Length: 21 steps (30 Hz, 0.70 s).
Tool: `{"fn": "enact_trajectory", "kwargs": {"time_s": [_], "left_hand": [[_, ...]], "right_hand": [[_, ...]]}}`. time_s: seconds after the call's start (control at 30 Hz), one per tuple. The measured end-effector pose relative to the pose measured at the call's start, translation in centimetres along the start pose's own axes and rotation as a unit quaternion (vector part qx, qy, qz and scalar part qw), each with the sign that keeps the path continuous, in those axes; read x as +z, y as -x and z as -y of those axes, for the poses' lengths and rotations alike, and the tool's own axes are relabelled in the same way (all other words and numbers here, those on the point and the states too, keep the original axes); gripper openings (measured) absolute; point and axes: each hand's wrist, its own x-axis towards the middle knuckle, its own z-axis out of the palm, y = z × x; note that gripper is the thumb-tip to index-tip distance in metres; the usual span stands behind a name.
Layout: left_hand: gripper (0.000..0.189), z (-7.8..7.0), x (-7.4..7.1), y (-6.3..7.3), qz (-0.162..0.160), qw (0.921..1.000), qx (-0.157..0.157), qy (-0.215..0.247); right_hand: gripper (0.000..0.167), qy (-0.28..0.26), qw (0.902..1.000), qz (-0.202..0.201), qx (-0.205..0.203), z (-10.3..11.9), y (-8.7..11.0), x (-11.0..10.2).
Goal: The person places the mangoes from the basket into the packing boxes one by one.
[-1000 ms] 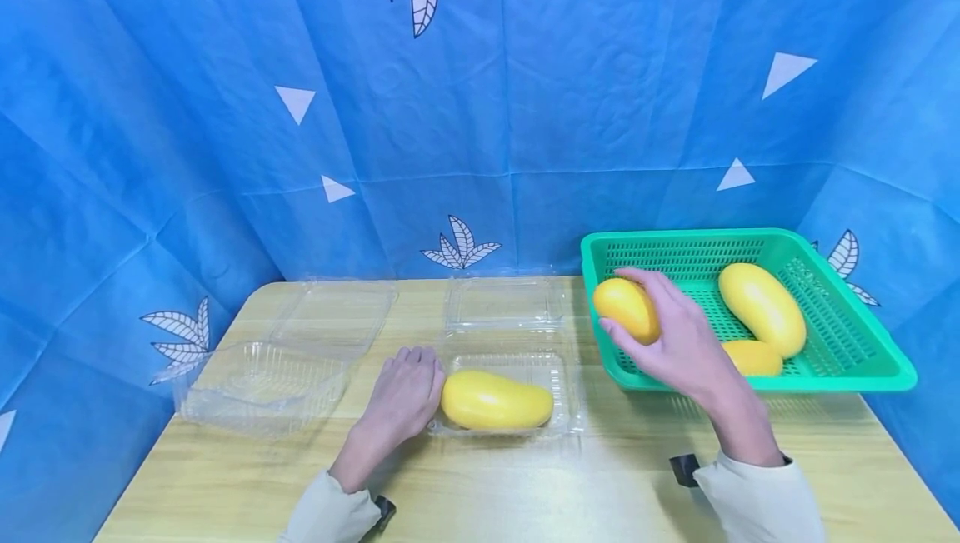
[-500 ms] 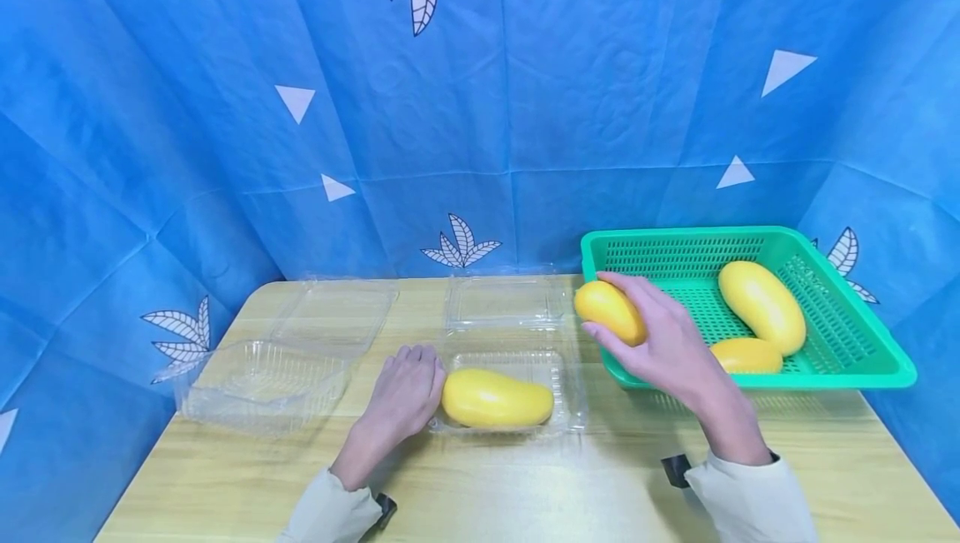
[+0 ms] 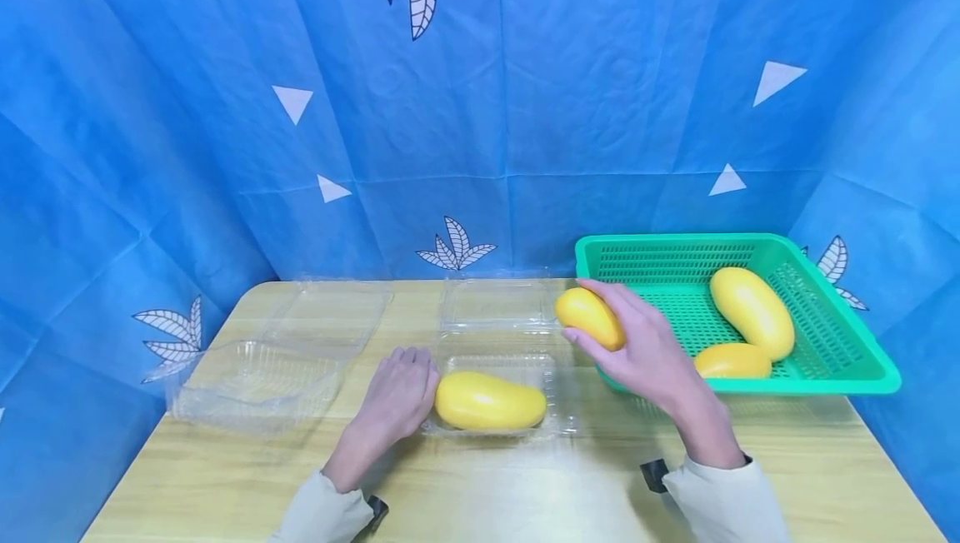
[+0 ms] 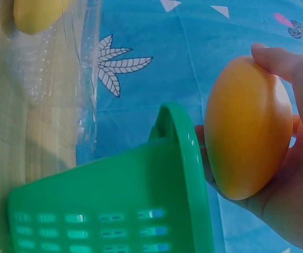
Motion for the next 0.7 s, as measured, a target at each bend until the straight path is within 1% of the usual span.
{"fn": "enact_trajectory", "kwargs": {"time_s": [0.27,0.5,0.7], "left_hand": [[0.030,0.0,-0.1,0.0,-0.006,1.0000,0.004,0.001],[0.031,0.0,-0.1,0.1,-0.015,0.9999,0.006,0.002],[0.030,0.0,-0.1,0.0,-0.008,1.0000,0.001,0.004]], "right_hand": [[0.061,-0.010,0.9999,0.009,0.007,0.2,-0.2,0.5],[0.058,-0.019,0.9997,0.014,0.002,0.6,-0.6,0.8],[0.052,-0.020,0.9988,0.039,0.023,1.1,-0.7,1.2]]}}
